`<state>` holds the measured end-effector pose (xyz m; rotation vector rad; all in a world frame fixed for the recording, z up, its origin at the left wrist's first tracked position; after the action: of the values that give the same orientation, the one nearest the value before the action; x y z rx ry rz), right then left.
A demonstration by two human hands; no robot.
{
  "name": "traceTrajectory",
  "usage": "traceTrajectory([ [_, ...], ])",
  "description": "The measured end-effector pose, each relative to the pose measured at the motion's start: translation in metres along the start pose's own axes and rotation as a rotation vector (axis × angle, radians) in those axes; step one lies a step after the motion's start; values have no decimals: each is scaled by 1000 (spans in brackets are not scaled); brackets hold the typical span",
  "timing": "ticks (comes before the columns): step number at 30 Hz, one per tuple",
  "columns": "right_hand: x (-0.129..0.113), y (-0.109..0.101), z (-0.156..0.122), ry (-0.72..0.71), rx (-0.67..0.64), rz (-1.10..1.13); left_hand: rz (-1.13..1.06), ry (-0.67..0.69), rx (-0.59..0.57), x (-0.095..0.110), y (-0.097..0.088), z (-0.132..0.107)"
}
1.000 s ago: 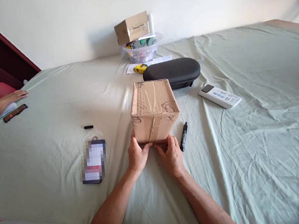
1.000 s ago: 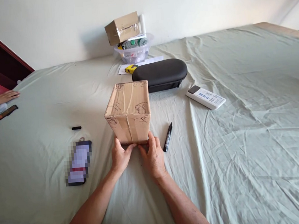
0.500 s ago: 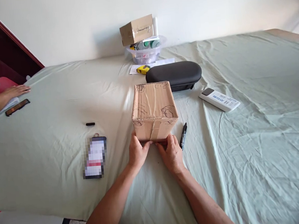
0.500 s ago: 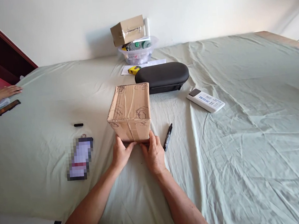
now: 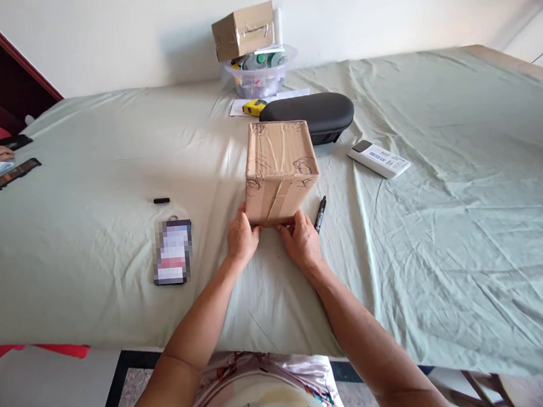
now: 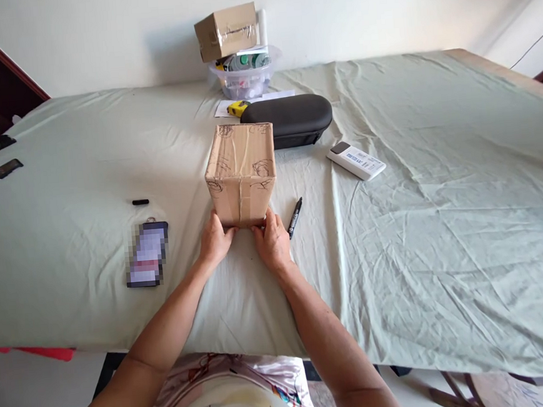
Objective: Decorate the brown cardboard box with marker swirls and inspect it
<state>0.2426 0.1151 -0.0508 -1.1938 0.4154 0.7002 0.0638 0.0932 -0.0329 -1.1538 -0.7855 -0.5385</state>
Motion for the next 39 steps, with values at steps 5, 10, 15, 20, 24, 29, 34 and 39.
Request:
traceTrajectory([
  [5,-1,2,2,-27,8,-24,95,-65,-122,15,-15,3],
  [10,-1,3,3,-38,-2,1,177,-84,-320,27,-42,6],
  [15,0,6,2,-54,16,10,183,-79,-210,23,-39,-2],
  [20,0,5,1,-66,38,0,159,35,-41,1,-21,-9],
  [24,-1,5,1,-54,14,-17,110,93,-40,-16,-19,-7],
  [29,-5,2,2,-33,-55,-5,22,116,-4,-18,-20,-5],
  [34,-12,-3,2,-53,-89,22,-61,43,52,-15,-24,-5],
  [39,-15,-5,2,-83,-97,27,-133,36,107,-10,-29,-7],
])
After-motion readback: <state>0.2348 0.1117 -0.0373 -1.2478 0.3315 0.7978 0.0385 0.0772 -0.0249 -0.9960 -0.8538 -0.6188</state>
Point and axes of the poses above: each hand's wrist, its own z-axis towards the middle knuckle, its own y-axis out of the palm, x = y × z, the point moved 2 cm from there along z, towards the middle knuckle, and after that the axes turned 7 degrees about -z, right-handed, at the moved point
